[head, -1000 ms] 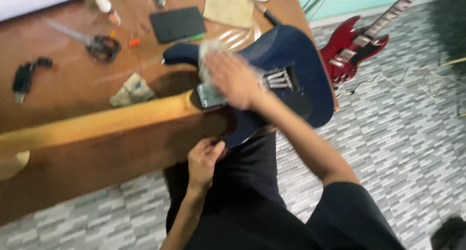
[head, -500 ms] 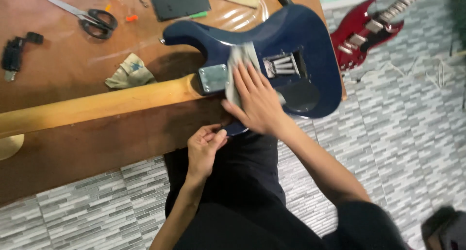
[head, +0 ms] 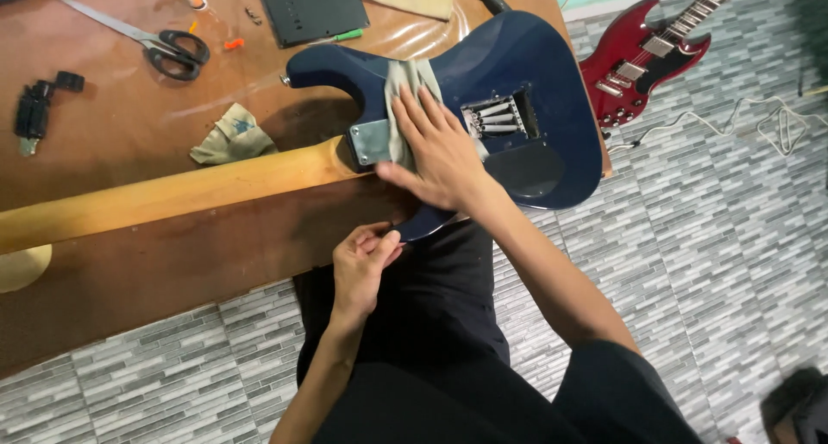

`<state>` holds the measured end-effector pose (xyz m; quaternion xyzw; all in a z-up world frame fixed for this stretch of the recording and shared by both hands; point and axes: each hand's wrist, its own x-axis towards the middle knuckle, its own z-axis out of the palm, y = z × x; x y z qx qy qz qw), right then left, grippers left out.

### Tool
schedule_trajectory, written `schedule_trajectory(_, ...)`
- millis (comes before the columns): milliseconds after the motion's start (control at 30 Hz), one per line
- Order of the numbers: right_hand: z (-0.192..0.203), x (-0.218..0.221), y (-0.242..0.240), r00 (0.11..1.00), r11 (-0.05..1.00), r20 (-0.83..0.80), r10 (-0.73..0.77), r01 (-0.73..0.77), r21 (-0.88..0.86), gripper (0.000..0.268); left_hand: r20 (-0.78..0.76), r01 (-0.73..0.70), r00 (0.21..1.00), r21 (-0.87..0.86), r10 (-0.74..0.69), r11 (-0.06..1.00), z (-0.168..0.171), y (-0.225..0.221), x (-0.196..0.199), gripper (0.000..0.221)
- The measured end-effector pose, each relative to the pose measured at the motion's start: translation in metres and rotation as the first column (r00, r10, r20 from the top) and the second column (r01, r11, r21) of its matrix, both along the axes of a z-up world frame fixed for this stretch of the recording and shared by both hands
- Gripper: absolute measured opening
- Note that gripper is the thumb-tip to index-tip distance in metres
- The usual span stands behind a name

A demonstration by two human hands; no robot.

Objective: Cleaning and polishing the body and neck of an electric guitar using a cloth and cleaning solution.

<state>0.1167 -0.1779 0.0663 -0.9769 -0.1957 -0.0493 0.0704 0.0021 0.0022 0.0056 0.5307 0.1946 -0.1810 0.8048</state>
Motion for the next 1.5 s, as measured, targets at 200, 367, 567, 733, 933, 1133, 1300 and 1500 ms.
schedule_trajectory(200,0.016,-0.054,-0.011,0.998,0.997,0.019,0.059,-0.058,-0.043,0.098,-0.045,-0.005,0.999,-0.011,0.005,1.000,0.015,0.001,0.003,0.050)
schedule_trajectory(367,-0.009,0.020,-0.012,0.986,0.988,0.120,0.120,-0.131,0.086,0.084,-0.019,-0.020,1.000,-0.016,0.019,1.000,0.006,0.000,0.003,0.045)
schedule_trajectory(567,-0.006,0.043,-0.032,0.968,0.913,-0.043,0.246,-0.216,0.346,0.041,0.016,-0.037,0.999,-0.020,0.037,0.999,0.006,0.001,0.002,0.036)
schedule_trajectory(733,0.002,0.063,0.001,0.904,0.787,0.146,0.401,-0.422,0.450,0.027,0.084,-0.021,0.996,0.069,0.015,0.997,-0.017,-0.001,0.001,0.034)
schedule_trajectory(933,0.007,0.063,-0.044,0.919,0.860,0.074,0.387,-0.388,0.330,0.027,-0.057,0.039,0.998,0.083,-0.034,0.996,0.031,0.007,0.007,0.030)
schedule_trajectory(1133,-0.015,0.079,-0.037,0.914,0.848,0.108,0.392,-0.404,0.344,0.030,0.001,0.010,1.000,0.038,-0.010,0.999,0.029,0.009,0.009,0.041)
schedule_trajectory(1300,0.008,0.082,-0.010,0.865,0.731,0.044,0.499,-0.448,0.515,0.027,0.022,0.011,1.000,0.071,-0.013,0.997,0.019,0.009,0.007,0.044)
schedule_trajectory(1500,0.019,0.080,-0.022,0.845,0.760,0.046,0.533,-0.502,0.413,0.018,0.038,0.026,0.999,0.069,-0.029,0.997,0.019,0.010,0.008,0.039)
